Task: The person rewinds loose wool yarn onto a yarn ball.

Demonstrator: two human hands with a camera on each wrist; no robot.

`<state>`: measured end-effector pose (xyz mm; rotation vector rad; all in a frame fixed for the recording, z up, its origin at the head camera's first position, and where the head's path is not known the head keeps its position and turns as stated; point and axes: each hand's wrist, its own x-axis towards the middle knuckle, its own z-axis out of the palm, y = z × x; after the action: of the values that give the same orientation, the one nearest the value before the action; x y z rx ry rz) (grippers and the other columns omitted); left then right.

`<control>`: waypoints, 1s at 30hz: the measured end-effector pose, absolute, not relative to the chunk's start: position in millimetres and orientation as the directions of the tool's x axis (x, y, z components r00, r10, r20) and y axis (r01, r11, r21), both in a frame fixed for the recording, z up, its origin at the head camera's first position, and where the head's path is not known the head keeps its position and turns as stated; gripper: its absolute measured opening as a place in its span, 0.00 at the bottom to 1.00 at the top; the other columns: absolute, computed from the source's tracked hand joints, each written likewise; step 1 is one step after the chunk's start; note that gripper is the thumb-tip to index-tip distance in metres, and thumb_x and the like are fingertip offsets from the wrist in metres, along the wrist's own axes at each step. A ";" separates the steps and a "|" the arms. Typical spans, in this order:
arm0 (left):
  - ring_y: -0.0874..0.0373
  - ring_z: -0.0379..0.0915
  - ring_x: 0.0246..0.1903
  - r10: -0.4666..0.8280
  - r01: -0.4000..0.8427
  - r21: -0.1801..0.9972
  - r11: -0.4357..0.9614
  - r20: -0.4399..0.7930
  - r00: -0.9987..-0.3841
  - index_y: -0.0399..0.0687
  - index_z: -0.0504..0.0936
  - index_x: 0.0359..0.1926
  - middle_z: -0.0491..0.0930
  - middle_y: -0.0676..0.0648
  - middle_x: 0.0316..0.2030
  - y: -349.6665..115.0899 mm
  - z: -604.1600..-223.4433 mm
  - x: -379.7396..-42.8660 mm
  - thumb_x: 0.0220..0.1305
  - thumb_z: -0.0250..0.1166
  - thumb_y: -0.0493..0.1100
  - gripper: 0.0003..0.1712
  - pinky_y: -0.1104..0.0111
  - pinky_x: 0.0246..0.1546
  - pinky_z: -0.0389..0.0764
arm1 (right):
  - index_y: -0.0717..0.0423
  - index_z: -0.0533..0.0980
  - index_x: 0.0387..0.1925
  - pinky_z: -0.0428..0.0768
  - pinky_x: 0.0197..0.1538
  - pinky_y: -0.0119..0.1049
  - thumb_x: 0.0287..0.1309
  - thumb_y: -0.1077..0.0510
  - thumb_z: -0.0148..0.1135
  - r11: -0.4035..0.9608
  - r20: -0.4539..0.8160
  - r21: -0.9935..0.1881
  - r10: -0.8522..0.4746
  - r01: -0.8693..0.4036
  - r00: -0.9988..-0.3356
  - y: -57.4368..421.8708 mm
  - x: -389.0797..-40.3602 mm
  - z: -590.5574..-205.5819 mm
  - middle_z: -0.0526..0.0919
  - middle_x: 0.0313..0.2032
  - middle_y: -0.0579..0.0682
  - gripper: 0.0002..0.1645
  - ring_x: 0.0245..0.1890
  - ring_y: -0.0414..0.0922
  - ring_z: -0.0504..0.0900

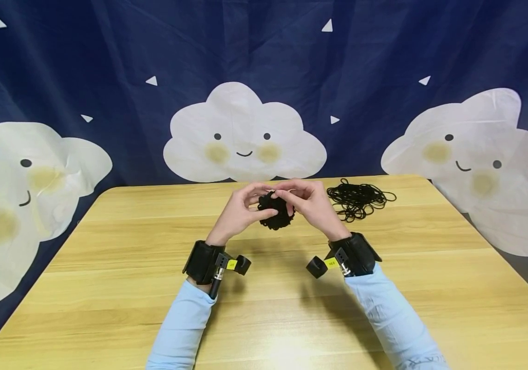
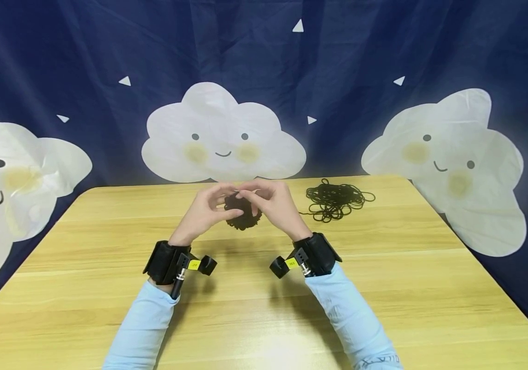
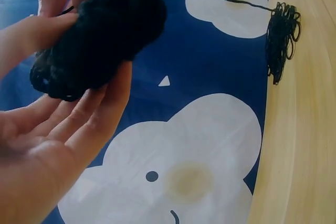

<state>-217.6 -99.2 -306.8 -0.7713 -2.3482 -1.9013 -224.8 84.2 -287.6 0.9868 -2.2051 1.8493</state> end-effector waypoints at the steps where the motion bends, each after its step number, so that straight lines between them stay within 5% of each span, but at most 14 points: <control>1: 0.52 0.72 0.47 0.374 0.382 0.914 0.136 0.309 -0.874 0.38 0.73 0.50 0.75 0.41 0.47 -99.0 -306.8 -217.8 0.51 0.66 0.34 0.23 0.64 0.46 0.76 | 0.64 0.79 0.37 0.64 0.17 0.30 0.56 0.62 0.57 0.060 0.464 -0.847 -0.402 -0.528 -0.789 84.5 -224.9 -287.6 0.81 0.25 0.51 0.09 0.15 0.46 0.69; 9: 0.54 0.70 0.50 0.452 0.390 0.911 0.135 0.294 -0.842 0.36 0.76 0.43 0.75 0.43 0.47 -98.0 -306.8 -216.3 0.49 0.67 0.32 0.18 0.61 0.45 0.75 | 0.62 0.80 0.35 0.76 0.37 0.31 0.53 0.59 0.62 0.123 0.463 -0.843 -0.329 -0.523 -0.823 85.0 -230.9 -290.6 0.82 0.35 0.55 0.11 0.35 0.40 0.78; 18: 0.55 0.75 0.40 0.424 0.371 0.929 -0.007 0.338 -0.840 0.34 0.74 0.40 0.77 0.45 0.40 -97.7 -305.4 -214.4 0.51 0.64 0.30 0.14 0.66 0.38 0.79 | 0.68 0.76 0.43 0.75 0.48 0.32 0.57 0.62 0.56 0.009 0.341 -0.931 -0.330 -0.364 -0.880 92.4 -242.5 -307.1 0.82 0.39 0.50 0.14 0.41 0.39 0.78; 26: 0.54 0.72 0.46 0.265 0.406 0.902 -0.149 0.432 -0.862 0.42 0.74 0.35 0.75 0.49 0.41 -97.2 -303.9 -214.9 0.49 0.62 0.25 0.13 0.65 0.43 0.77 | 0.75 0.75 0.37 0.69 0.26 0.27 0.57 0.69 0.51 0.060 0.283 -0.946 -0.332 -0.320 -0.900 88.5 -243.1 -313.1 0.75 0.20 0.43 0.10 0.20 0.39 0.69; 30: 0.55 0.72 0.47 0.190 0.419 0.890 -0.182 0.450 -0.873 0.38 0.74 0.36 0.73 0.48 0.43 -95.8 -303.5 -215.0 0.50 0.62 0.25 0.12 0.64 0.45 0.77 | 0.74 0.75 0.32 0.69 0.25 0.30 0.56 0.69 0.52 0.039 0.288 -0.945 -0.366 -0.324 -0.885 84.6 -242.5 -317.0 0.73 0.16 0.45 0.08 0.19 0.43 0.69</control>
<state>-215.0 -95.8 -303.5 -0.7178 -1.9006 -2.1868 -242.5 84.6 -317.0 0.7597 -2.2875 2.0644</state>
